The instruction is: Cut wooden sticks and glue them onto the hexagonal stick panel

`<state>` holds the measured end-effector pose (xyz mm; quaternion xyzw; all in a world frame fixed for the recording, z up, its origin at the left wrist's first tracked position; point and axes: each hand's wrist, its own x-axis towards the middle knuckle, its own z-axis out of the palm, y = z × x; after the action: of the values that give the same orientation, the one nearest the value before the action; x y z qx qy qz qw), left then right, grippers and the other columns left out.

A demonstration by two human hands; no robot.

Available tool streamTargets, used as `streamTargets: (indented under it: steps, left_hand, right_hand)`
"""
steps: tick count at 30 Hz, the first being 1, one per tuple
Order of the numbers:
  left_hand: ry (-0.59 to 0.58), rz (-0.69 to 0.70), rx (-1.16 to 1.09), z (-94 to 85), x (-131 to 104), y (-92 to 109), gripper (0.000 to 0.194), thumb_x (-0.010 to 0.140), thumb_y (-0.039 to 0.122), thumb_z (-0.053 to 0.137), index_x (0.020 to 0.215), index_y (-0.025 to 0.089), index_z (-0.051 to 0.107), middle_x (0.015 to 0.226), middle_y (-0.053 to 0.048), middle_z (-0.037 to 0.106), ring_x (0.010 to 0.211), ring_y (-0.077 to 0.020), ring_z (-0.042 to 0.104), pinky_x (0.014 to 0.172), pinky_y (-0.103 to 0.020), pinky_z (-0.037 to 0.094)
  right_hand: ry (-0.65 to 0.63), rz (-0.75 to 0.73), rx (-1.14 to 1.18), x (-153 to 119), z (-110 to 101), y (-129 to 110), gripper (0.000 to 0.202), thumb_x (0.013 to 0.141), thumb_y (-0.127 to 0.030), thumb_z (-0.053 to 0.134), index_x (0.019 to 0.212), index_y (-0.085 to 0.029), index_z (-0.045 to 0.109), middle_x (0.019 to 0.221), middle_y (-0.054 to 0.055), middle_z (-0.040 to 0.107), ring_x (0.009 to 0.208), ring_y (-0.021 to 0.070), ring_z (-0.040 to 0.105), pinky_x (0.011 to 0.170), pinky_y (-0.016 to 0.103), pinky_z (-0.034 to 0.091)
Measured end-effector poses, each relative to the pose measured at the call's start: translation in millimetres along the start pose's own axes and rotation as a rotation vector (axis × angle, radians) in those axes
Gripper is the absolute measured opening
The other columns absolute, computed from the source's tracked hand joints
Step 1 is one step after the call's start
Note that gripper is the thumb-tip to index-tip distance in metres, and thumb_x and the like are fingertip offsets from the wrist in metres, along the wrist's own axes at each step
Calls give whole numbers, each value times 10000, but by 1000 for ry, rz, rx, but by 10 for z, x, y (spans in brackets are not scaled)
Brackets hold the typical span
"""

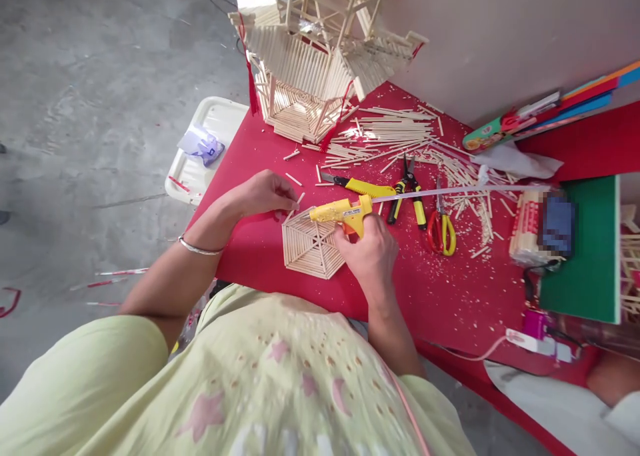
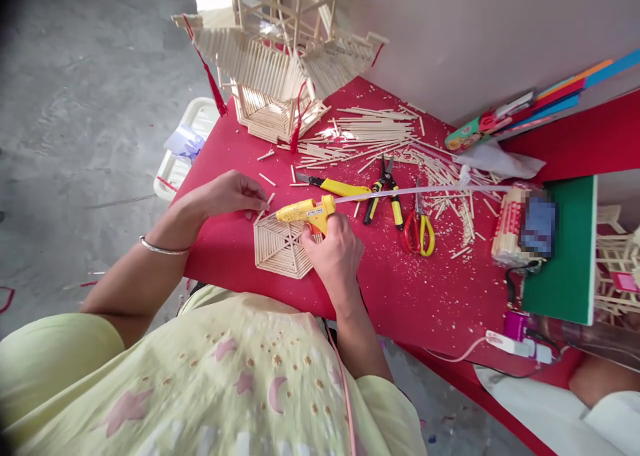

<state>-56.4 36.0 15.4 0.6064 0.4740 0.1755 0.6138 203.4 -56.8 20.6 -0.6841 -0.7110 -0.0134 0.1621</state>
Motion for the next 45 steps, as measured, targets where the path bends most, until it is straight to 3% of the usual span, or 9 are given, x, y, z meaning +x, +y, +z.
streamTargets:
  steps: [12, 45]
  left_hand:
    - [6, -13, 35, -40, -20, -12, 183, 774, 326, 742, 741, 147, 762, 596, -31, 709, 536, -131, 657, 524, -200, 478]
    - [30, -30, 47, -32, 6, -35, 175, 764, 326, 740, 752, 154, 768, 589, -24, 700, 512, -124, 635, 503, -207, 458]
  right_hand:
    - [-79, -122, -84, 30, 170, -165, 241, 899, -375, 640, 1031, -175, 661, 944, 74, 693, 761, 199, 619, 588, 322, 313]
    - [-156, -150, -92, 71, 136, -192, 201, 907, -279, 574, 1057, -166, 647, 937, 81, 699, 734, 198, 616, 592, 325, 280]
